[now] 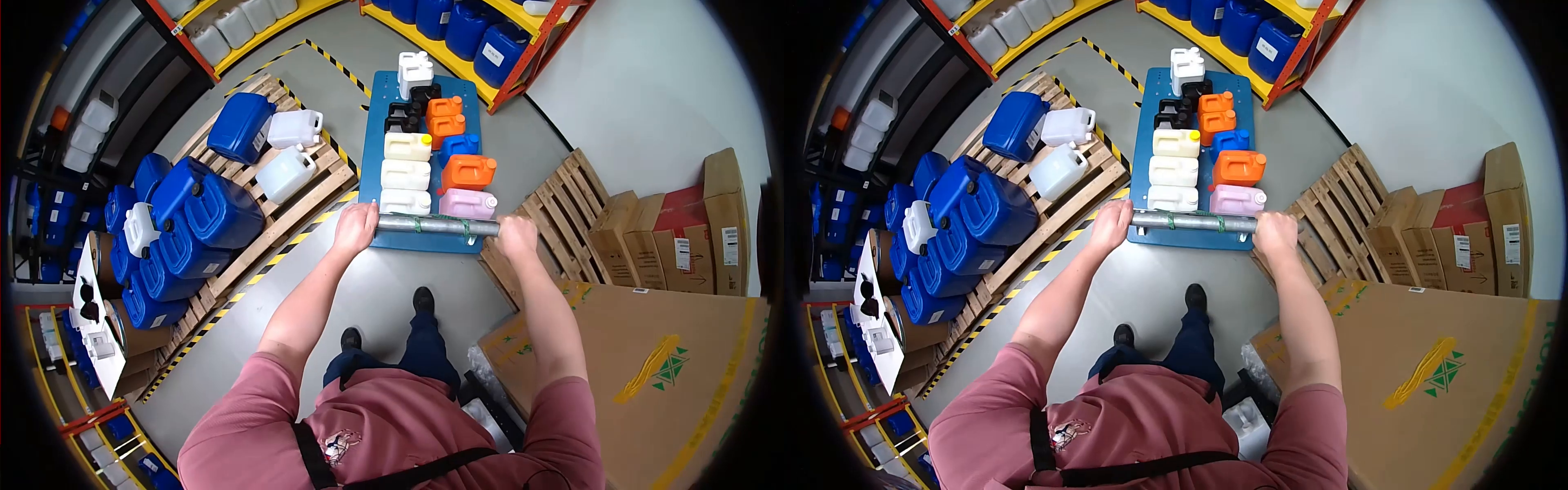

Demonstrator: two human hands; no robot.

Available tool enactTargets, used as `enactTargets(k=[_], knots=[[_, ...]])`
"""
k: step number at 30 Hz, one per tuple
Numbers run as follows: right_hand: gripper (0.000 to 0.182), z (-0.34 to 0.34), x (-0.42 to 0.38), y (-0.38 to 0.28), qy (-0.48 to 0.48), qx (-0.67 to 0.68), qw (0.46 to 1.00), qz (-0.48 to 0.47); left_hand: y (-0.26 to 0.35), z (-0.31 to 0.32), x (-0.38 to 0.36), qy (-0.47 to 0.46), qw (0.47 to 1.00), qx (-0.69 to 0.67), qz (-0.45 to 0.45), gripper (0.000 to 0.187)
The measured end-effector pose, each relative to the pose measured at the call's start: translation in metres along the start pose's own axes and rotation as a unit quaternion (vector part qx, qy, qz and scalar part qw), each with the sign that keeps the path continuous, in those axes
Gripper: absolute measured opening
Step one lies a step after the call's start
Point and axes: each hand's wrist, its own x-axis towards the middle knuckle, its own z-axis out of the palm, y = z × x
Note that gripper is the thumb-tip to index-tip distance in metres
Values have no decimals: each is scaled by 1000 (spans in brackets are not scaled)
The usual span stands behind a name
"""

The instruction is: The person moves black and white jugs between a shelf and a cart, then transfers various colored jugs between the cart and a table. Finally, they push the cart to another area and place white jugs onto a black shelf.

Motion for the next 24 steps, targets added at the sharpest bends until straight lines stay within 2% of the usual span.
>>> enactTargets(k=[6, 8, 9, 11, 14, 19, 21, 24], knots=[[21, -18, 53, 7, 33, 11, 999, -12, -6, -2, 54, -2, 999, 3, -41, 53], [20, -11, 65, 14, 69, 17, 996, -63, -11, -1, 60, 2, 999, 1, -37, 54], [20, -6, 61, 20, 63, 17, 996, -65, -11, 4, 56, -6, 1000, 5, -28, 53], [17, -2, 58, 28, 112, 56, 986, -109, -12, 11, 49, 7, 1000, -7, -6, 50], [13, 4, 58, 45, 109, 43, 987, -111, -1, 24, 41, 8, 1000, -6, 28, 45], [10, 11, 68, 83, 133, 36, 982, -128, 39, 45, 22, 9, 1000, -5, -14, 41], [6, 14, 70, 98, 157, 29, 976, -150, 49, 54, 10, 28, 1000, -8, -5, 40], [10, 8, 74, 111, 113, -7, 979, -170, 59, 65, -1, 34, 999, -19, -1, 38]])
